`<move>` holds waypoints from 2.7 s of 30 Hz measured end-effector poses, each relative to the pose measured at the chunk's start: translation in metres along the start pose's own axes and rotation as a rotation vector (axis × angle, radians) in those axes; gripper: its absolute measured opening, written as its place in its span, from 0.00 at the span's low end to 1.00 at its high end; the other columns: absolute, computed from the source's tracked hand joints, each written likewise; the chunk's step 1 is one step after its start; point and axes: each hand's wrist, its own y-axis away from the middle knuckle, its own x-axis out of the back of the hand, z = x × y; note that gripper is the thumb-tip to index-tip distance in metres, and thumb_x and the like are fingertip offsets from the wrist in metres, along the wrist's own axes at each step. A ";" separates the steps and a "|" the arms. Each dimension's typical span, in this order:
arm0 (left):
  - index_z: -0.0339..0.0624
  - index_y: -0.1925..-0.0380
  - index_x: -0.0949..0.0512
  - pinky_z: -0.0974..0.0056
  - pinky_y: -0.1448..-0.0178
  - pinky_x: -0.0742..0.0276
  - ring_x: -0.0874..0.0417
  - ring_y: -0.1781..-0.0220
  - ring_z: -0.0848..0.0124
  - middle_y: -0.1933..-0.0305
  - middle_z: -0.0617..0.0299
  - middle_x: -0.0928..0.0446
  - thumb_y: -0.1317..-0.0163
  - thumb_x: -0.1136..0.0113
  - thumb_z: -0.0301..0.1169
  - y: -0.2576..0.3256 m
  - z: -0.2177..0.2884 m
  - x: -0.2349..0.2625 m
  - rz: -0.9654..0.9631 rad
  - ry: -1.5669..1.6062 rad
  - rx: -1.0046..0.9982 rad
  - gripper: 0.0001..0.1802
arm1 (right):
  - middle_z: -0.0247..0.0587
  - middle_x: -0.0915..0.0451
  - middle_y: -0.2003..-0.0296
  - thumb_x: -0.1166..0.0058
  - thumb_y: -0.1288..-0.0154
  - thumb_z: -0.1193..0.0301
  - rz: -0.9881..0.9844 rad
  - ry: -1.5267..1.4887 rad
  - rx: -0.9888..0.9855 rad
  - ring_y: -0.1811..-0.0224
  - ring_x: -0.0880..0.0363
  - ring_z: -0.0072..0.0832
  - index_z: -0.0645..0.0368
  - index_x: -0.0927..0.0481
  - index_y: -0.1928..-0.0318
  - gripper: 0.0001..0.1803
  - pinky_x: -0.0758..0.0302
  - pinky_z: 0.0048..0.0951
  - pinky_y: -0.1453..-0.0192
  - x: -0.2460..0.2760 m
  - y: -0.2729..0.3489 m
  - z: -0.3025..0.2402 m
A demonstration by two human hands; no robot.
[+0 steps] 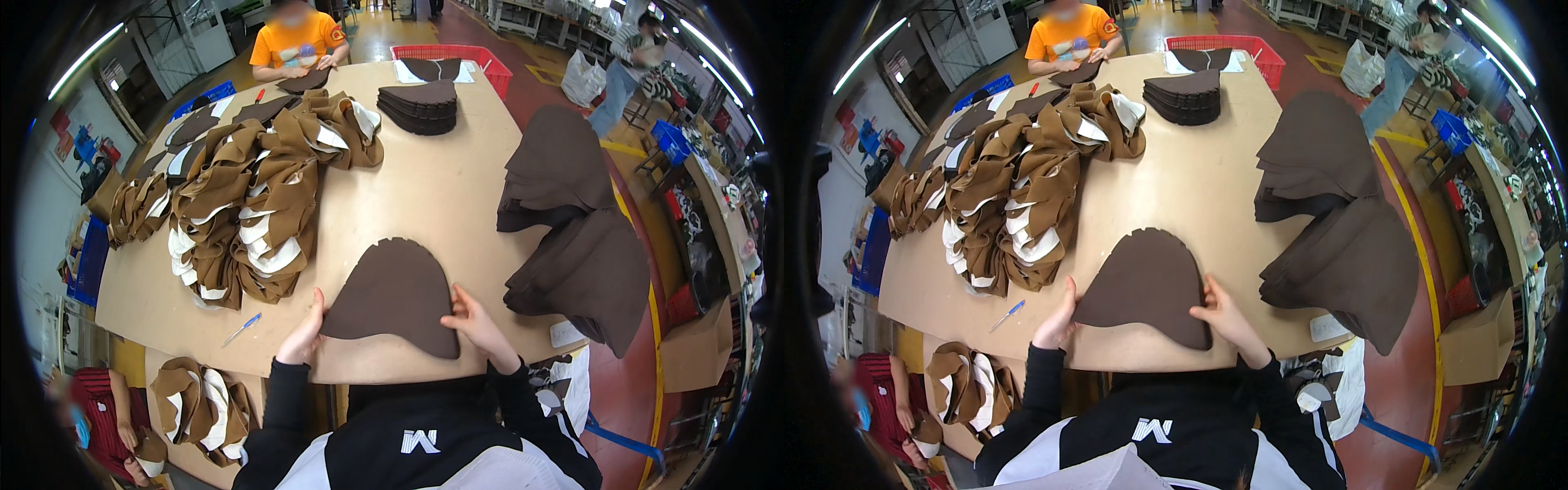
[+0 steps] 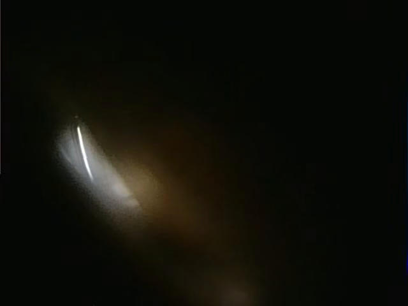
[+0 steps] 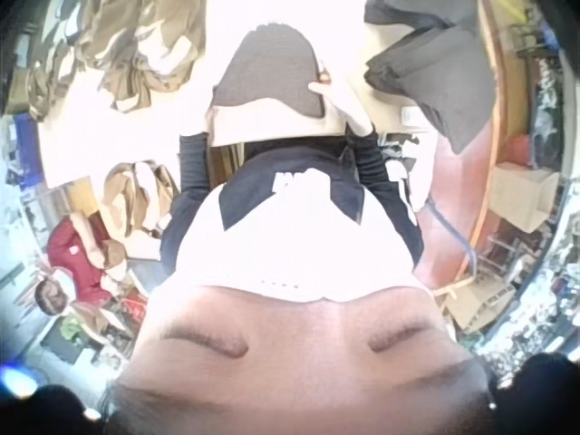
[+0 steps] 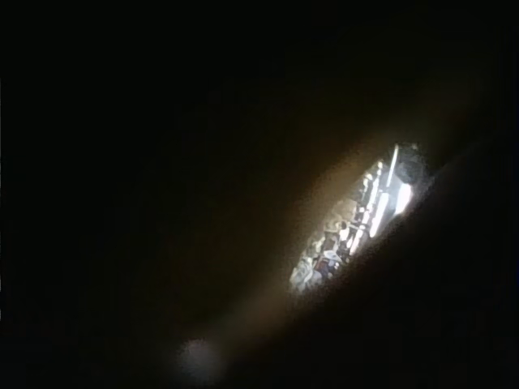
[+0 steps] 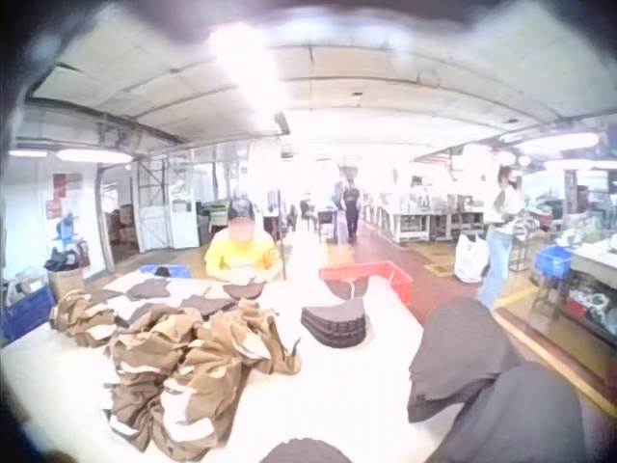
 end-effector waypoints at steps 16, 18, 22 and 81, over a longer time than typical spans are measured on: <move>0.34 0.35 0.37 0.62 0.29 0.39 0.32 0.32 0.64 0.36 0.53 0.31 0.34 0.44 0.24 -0.020 -0.020 -0.010 0.129 -0.440 -0.721 0.27 | 0.45 0.32 0.43 0.36 0.37 0.74 0.061 0.080 0.682 0.40 0.30 0.32 0.62 0.37 0.37 0.32 0.33 0.31 0.36 -0.004 -0.005 -0.036; 0.34 0.35 0.39 0.61 0.29 0.39 0.31 0.33 0.61 0.37 0.50 0.31 0.33 0.46 0.24 -0.042 -0.035 -0.008 0.129 -0.472 -0.741 0.27 | 0.46 0.26 0.46 0.33 0.39 0.73 -0.010 0.110 0.549 0.43 0.25 0.33 0.61 0.37 0.38 0.33 0.29 0.33 0.39 -0.005 -0.020 -0.005; 0.34 0.35 0.38 0.62 0.32 0.35 0.27 0.36 0.63 0.41 0.49 0.26 0.30 0.46 0.27 -0.040 -0.018 -0.019 0.200 -0.545 -0.739 0.25 | 0.49 0.18 0.57 0.28 0.44 0.73 0.185 0.260 0.679 0.57 0.15 0.32 0.64 0.31 0.43 0.32 0.20 0.32 0.55 -0.010 -0.024 -0.007; 0.33 0.39 0.31 0.59 0.39 0.23 0.19 0.45 0.63 0.44 0.52 0.23 0.44 0.32 0.24 -0.059 0.210 -0.222 -0.323 0.190 -0.547 0.31 | 0.39 0.49 0.25 0.54 0.24 0.53 0.139 -0.704 0.455 0.24 0.47 0.33 0.57 0.50 0.24 0.38 0.42 0.39 0.24 0.020 -0.169 -0.013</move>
